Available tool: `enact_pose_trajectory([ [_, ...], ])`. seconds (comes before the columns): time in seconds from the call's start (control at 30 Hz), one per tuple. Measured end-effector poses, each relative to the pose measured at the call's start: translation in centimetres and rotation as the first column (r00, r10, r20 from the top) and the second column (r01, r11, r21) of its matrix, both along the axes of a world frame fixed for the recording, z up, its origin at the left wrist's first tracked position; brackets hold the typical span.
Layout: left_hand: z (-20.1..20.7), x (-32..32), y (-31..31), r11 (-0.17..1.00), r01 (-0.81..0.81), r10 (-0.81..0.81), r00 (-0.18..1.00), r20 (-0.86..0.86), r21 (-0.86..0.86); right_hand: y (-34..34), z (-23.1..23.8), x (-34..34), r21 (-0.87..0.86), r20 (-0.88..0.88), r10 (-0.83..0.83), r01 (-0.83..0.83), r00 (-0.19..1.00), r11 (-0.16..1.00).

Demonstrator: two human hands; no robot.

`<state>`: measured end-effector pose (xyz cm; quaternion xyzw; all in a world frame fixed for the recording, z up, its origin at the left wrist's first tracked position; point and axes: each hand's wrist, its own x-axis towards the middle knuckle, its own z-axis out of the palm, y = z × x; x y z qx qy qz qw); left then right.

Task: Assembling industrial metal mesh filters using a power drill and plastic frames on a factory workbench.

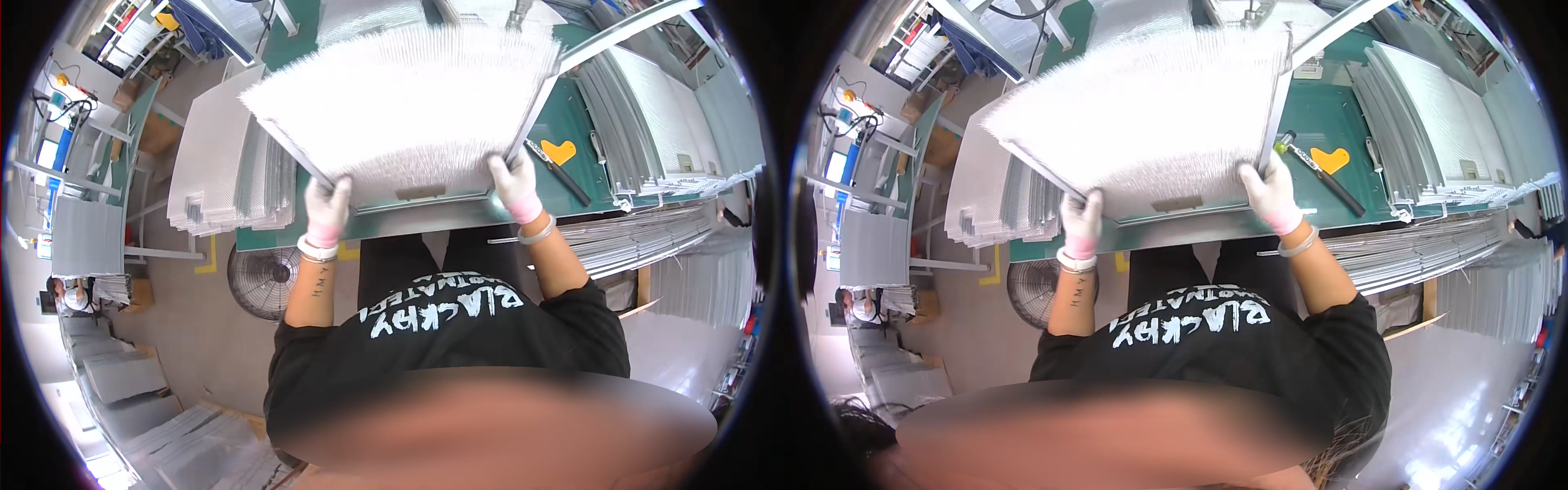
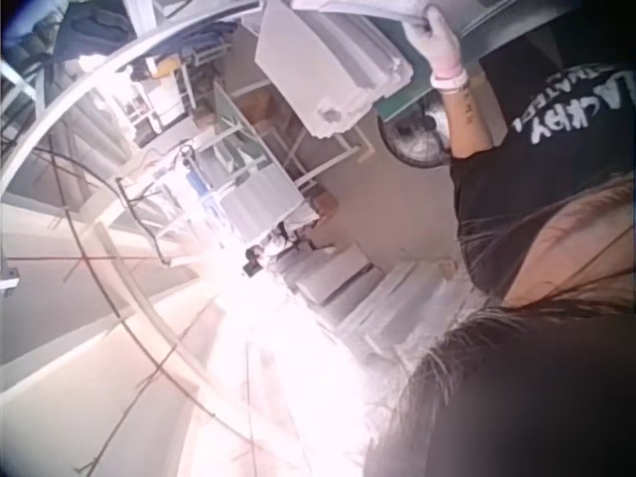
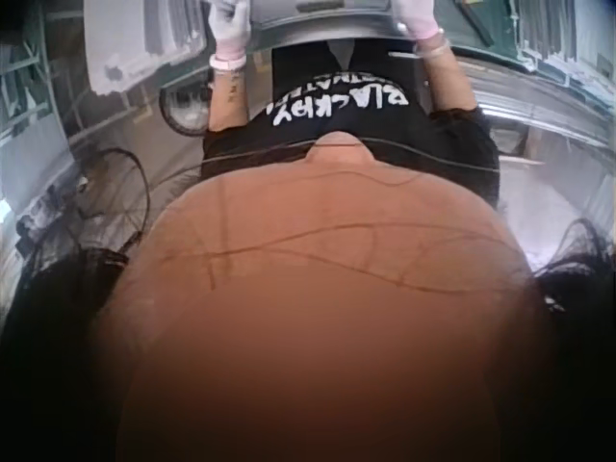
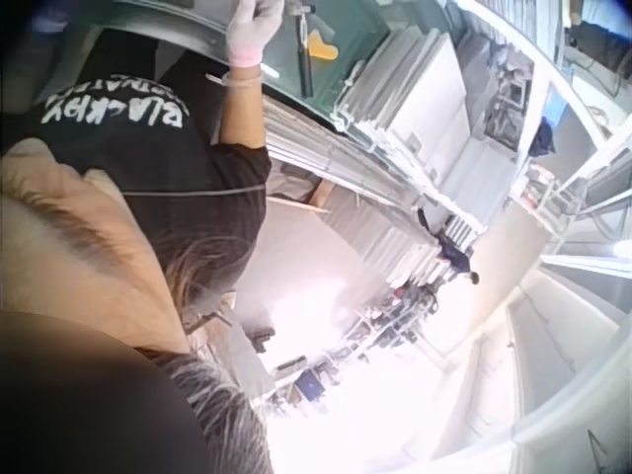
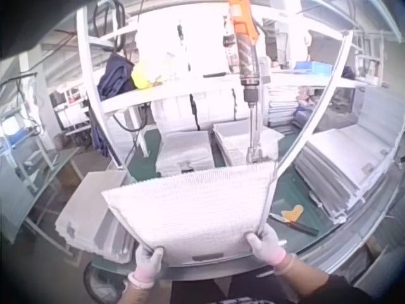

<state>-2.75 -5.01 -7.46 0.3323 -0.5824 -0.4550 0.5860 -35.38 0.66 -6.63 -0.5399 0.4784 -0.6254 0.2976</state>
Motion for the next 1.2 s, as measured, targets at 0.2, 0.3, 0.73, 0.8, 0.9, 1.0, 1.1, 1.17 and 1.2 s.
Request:
enact_pose_trajectory([
  [0.2,-4.4,1.3,0.7,0.999,-0.037,0.037,0.996,0.084,0.005,0.6,-4.3,0.2,0.002,0.114,0.016,-0.017,0.993,1.000],
  [0.3,-5.4,2.0,0.6,0.999,0.036,-0.041,0.986,0.159,0.035,1.2,-3.3,-0.6,0.208,0.098,0.174,-0.191,0.980,0.959],
  [0.73,3.2,2.6,0.8,0.755,0.533,-0.655,0.638,0.405,0.381,1.2,1.0,-2.9,0.299,-0.202,0.550,-0.484,0.810,0.822],
  [0.8,7.0,3.3,1.0,0.775,0.622,-0.630,0.742,0.231,0.113,0.5,4.2,-4.5,0.153,-0.259,0.461,-0.436,0.849,0.887],
  [0.9,13.0,1.9,3.1,0.882,0.393,-0.428,0.899,-0.094,-0.259,0.7,10.6,-3.9,-0.307,-0.059,0.325,-0.327,0.944,0.894],
  [1.0,12.3,1.2,1.7,0.887,-0.071,0.016,0.992,-0.124,-0.456,0.5,14.0,-1.5,-0.348,-0.011,0.206,-0.197,0.979,0.917],
  [1.1,12.0,0.4,1.2,0.903,-0.140,0.096,0.987,-0.126,-0.407,0.1,13.7,-0.3,-0.332,0.043,0.105,-0.085,0.994,0.939],
  [1.17,11.4,0.5,1.7,0.921,-0.130,0.087,0.987,-0.134,-0.367,0.3,12.8,-1.2,-0.338,-0.001,0.015,-0.014,1.000,0.941],
  [1.2,11.1,0.5,1.9,0.936,-0.118,0.074,0.987,-0.141,-0.331,0.7,12.4,-1.3,-0.397,0.051,0.101,-0.072,0.994,0.915],
])
